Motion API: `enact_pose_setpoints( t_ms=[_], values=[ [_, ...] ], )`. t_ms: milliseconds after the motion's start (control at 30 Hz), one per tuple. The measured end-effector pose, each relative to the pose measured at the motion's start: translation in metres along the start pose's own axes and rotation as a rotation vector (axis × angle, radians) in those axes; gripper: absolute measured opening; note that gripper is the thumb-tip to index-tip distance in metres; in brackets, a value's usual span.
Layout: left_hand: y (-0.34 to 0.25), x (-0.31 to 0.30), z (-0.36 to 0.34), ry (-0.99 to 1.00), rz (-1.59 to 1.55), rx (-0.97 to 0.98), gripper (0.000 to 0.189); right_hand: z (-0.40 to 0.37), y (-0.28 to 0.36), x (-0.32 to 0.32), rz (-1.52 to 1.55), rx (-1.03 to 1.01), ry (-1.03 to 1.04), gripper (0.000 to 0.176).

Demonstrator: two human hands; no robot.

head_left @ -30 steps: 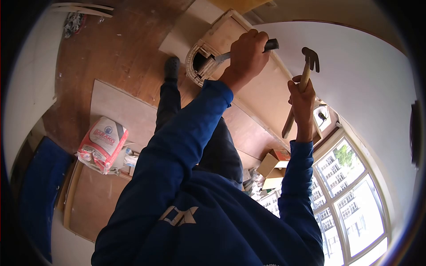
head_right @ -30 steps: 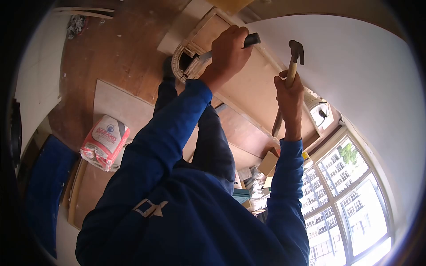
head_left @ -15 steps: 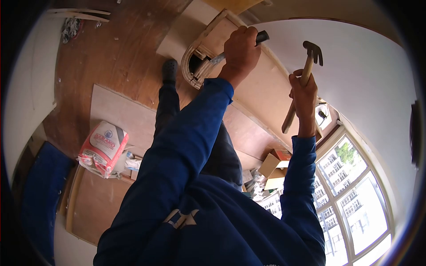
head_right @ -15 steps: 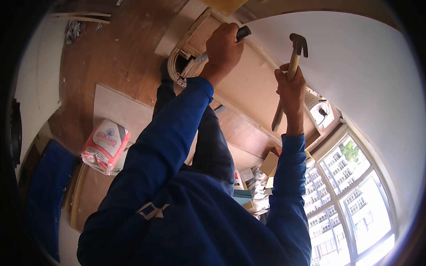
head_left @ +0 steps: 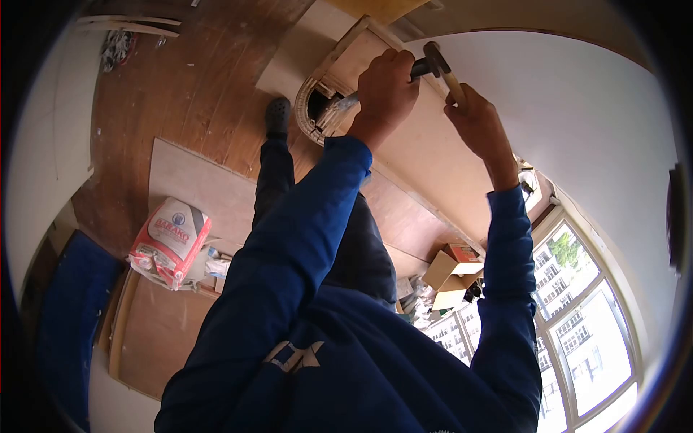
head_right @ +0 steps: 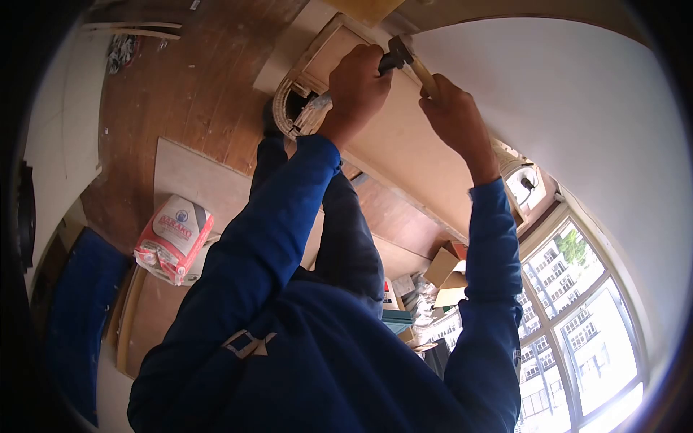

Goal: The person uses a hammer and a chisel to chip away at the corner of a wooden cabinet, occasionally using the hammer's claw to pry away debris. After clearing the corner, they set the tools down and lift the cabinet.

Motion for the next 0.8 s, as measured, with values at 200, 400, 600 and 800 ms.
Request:
enact_pose_setpoints(
  t_ms=[200, 400, 600, 800],
  values=[
    [-0.024, -0.013, -0.004, -0.067, -0.096, 0.073, 0.017, 0.012, -0.017, -0.028, 0.360, 0.192, -0.242, 0.021],
    [-0.031, -0.009, 0.014, -0.082, -0.047, 0.060, 0.015, 0.001, -0.014, -0.033, 0.468, 0.268, -0.225, 0.019],
    [-0.001, -0.006, 0.015, -0.089, -0.003, 0.017, 0.016, -0.005, -0.022, -0.025, 0.420, 0.285, -0.176, 0.017],
    [-0.005, -0.013, 0.010, -0.112, -0.075, 0.039, 0.016, -0.003, -0.015, -0.025, 0.432, 0.276, -0.168, 0.016]
  ],
)
Point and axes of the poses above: each hand's wrist, its own z-axis towards the middle knuckle, its own x-axis out of the palm, y = z × x, the point moved 7 cm from there along z, towards the middle knuckle, and after that the axes turned 2 degrees about x, right-handed, at the moved point
